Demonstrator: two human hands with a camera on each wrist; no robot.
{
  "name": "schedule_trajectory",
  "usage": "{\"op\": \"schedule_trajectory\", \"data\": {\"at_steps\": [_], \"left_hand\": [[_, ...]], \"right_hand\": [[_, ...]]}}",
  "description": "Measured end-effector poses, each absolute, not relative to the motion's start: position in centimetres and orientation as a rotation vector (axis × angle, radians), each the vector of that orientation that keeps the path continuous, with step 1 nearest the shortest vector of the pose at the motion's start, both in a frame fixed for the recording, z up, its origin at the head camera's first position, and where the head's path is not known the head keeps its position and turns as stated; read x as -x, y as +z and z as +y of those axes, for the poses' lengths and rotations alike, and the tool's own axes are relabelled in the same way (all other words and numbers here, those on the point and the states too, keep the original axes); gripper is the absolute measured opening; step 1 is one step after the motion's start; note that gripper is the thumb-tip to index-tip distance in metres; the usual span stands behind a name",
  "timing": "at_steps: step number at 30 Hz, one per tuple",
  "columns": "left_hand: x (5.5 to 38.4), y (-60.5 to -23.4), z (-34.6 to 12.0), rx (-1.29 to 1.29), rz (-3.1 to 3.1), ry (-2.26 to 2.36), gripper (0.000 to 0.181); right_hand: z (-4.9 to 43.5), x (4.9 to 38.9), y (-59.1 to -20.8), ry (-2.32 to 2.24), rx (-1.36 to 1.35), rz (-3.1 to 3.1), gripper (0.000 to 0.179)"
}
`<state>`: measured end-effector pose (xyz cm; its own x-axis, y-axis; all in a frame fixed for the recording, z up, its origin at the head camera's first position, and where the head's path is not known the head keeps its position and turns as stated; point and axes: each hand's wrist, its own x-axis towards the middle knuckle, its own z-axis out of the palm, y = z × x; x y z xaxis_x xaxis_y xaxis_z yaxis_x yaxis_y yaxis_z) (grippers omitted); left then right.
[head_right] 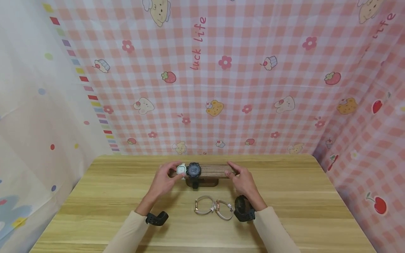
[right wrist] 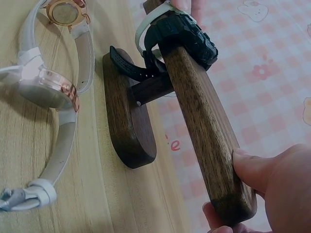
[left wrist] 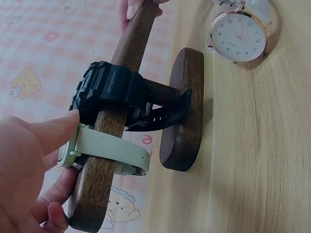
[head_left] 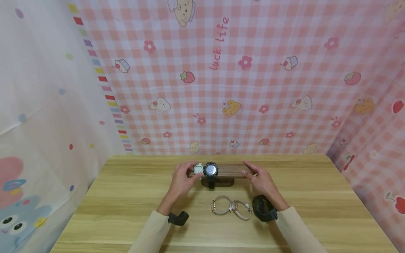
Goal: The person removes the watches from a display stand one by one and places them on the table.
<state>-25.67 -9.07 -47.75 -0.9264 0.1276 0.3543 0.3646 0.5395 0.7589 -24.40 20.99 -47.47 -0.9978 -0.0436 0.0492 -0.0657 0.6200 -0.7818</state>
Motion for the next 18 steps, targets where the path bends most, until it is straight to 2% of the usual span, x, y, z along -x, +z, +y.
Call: {"op": "schedule_trajectory", "data": {"at_steps": [18], "left_hand": [[25.90, -47.79, -9.43, 0.372, -2.518, -1.377, 0.041]], "right_hand": [[20.88, 24.34, -47.39, 1.393, -0.094, -2.769, 0.048]]}}
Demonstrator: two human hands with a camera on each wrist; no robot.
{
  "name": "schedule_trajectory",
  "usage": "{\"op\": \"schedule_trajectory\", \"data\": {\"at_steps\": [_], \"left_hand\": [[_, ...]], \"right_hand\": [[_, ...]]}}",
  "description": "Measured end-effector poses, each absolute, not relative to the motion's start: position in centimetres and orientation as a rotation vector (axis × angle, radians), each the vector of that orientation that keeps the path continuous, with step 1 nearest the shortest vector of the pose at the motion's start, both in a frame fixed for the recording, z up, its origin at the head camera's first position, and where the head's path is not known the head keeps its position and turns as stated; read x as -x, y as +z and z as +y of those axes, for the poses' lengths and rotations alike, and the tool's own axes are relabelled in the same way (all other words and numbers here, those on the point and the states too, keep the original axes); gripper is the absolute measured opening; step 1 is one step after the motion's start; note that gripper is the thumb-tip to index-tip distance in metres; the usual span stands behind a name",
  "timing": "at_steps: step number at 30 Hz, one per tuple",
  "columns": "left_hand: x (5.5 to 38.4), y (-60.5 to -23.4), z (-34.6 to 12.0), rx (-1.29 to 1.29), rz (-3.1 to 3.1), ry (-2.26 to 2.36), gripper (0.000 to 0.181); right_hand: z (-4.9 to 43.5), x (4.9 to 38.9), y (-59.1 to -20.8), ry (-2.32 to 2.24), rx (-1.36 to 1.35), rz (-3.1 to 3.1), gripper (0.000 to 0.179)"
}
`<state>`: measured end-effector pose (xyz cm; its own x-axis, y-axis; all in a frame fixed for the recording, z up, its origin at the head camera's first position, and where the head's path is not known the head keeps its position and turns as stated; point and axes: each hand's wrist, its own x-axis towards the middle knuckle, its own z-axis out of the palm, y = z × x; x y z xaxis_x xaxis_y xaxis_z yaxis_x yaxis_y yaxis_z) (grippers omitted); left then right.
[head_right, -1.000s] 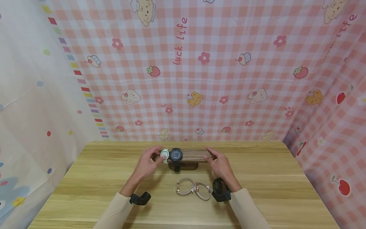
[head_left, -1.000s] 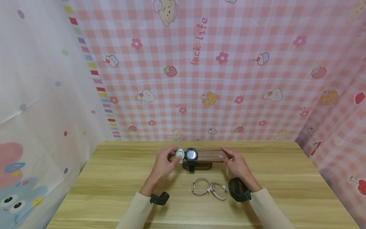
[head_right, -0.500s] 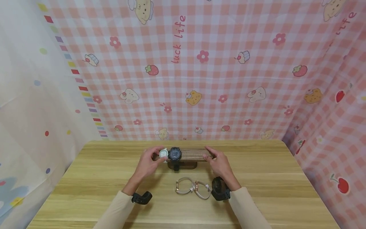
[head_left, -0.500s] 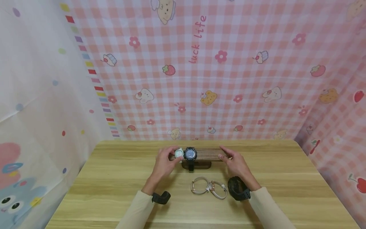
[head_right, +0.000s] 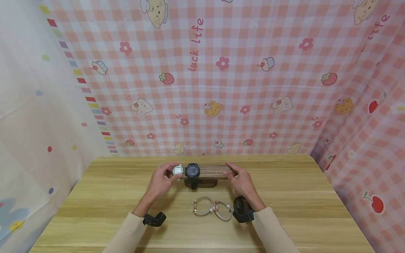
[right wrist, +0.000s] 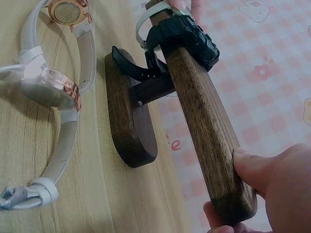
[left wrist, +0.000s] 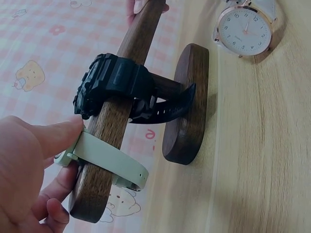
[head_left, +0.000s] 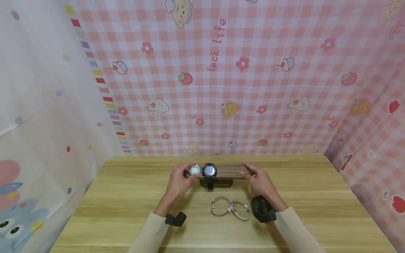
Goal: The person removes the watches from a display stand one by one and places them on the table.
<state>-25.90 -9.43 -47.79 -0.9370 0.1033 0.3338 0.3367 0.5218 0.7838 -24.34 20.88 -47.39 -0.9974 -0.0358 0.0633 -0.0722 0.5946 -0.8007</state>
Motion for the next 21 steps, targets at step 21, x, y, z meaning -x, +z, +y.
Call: {"op": "schedule_trajectory", "data": {"at_steps": [21], "left_hand": [[26.0, -47.9, -11.4, 0.361, -2.533, -1.372, 0.041]], "right_hand": [[20.9, 24.4, -47.4, 1.387, -0.083, -2.781, 0.047]]}}
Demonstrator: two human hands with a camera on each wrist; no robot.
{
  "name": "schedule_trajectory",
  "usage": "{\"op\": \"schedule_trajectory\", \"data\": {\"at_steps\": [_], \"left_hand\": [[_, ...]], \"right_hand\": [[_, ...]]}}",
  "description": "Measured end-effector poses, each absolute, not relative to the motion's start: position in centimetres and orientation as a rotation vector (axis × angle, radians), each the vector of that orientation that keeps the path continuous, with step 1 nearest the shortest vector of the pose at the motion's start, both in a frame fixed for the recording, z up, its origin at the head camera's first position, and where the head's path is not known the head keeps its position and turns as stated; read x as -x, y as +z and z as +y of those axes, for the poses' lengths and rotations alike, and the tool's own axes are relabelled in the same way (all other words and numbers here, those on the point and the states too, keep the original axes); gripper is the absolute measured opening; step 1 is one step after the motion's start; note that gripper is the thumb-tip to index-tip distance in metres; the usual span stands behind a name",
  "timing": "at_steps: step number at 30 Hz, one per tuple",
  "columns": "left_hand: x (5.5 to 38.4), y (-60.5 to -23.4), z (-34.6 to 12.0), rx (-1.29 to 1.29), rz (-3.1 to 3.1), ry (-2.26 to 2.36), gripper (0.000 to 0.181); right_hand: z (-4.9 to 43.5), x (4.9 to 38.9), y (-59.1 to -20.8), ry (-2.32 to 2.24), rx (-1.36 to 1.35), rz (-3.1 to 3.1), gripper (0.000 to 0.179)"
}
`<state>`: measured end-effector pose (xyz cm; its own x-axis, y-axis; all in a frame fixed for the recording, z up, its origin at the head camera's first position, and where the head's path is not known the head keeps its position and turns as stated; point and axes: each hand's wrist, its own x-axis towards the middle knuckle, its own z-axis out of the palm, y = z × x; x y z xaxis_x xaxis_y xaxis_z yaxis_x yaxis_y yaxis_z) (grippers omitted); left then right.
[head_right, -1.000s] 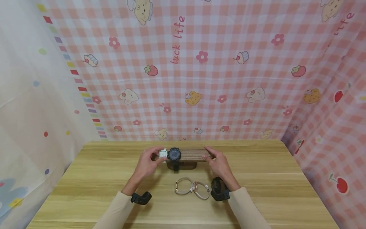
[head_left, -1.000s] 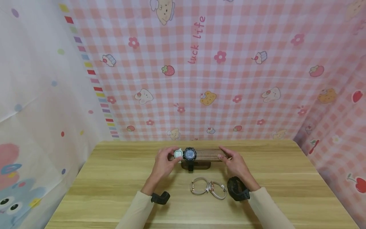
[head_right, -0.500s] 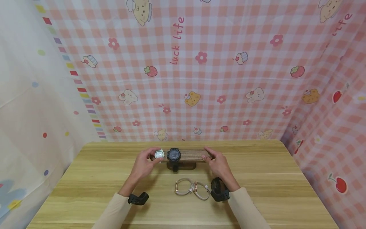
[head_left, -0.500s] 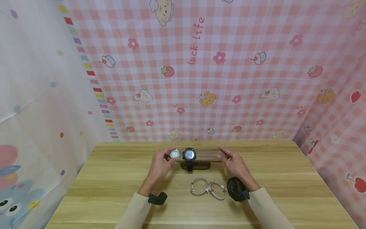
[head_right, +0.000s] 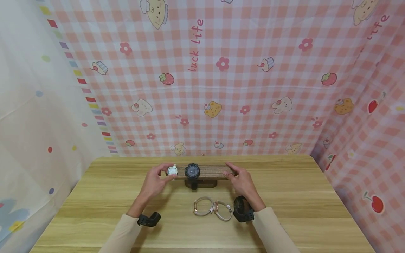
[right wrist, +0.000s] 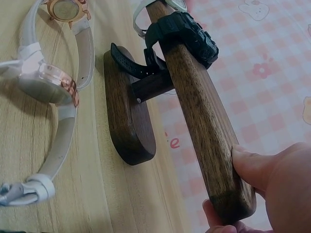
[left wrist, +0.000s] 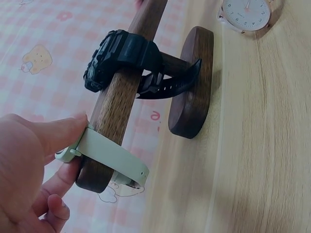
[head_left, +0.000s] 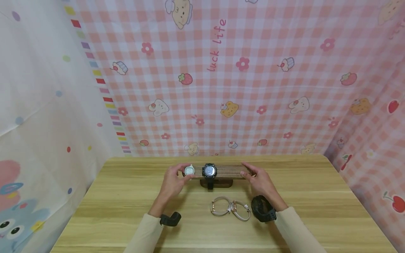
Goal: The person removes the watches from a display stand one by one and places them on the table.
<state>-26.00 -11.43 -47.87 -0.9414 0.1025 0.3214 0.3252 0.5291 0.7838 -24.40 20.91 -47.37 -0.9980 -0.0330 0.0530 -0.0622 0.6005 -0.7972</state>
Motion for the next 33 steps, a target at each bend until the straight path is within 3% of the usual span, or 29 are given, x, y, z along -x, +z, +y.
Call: {"op": "schedule_trajectory", "data": {"at_steps": [33], "left_hand": [[24.4, -47.6, -13.9, 0.377, -2.532, -1.235, 0.033]], "right_hand": [[21.0, 24.7, -47.3, 1.388, -0.068, -2.799, 0.047]]}}
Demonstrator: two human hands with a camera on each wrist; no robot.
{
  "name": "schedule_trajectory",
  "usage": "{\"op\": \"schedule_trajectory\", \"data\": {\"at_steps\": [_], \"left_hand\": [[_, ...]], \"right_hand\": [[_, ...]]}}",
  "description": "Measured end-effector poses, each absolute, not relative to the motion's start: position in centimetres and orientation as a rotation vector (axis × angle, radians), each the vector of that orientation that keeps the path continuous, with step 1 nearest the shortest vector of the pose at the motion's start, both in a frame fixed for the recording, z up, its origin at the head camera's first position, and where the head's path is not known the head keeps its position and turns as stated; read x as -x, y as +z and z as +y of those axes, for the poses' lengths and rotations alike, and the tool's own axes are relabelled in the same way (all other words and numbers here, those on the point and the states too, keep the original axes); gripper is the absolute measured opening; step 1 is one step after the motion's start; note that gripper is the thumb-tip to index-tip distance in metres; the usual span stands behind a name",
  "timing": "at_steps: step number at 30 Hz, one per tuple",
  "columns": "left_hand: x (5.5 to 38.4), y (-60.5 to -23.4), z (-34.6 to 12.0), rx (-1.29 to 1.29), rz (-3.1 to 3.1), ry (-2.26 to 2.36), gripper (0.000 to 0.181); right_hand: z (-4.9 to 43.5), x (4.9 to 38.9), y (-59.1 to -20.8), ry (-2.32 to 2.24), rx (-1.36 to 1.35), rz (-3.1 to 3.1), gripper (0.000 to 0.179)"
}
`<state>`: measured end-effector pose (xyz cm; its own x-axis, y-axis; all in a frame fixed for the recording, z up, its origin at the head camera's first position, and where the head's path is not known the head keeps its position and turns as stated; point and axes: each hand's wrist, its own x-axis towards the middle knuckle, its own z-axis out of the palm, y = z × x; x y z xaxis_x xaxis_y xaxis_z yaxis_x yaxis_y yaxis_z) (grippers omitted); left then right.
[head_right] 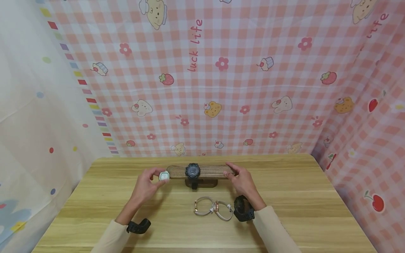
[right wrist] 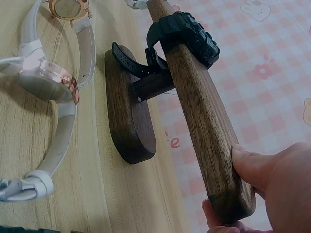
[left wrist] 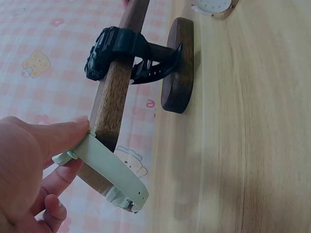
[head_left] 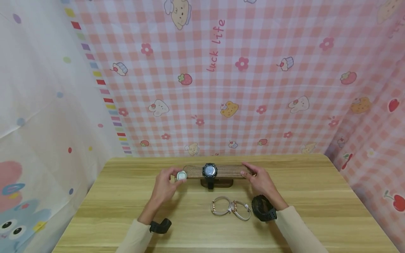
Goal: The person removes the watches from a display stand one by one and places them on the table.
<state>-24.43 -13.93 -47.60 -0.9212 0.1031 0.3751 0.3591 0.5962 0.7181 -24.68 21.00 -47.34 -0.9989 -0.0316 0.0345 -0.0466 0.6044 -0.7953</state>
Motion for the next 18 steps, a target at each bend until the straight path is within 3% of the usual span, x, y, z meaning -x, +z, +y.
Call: {"op": "schedule_trajectory", "data": {"at_steps": [18], "left_hand": [[21.3, -48.0, -12.0, 0.467, -2.640, -1.251, 0.030]], "right_hand": [[21.2, 24.7, -47.5, 1.370, -0.100, -2.788, 0.046]]}}
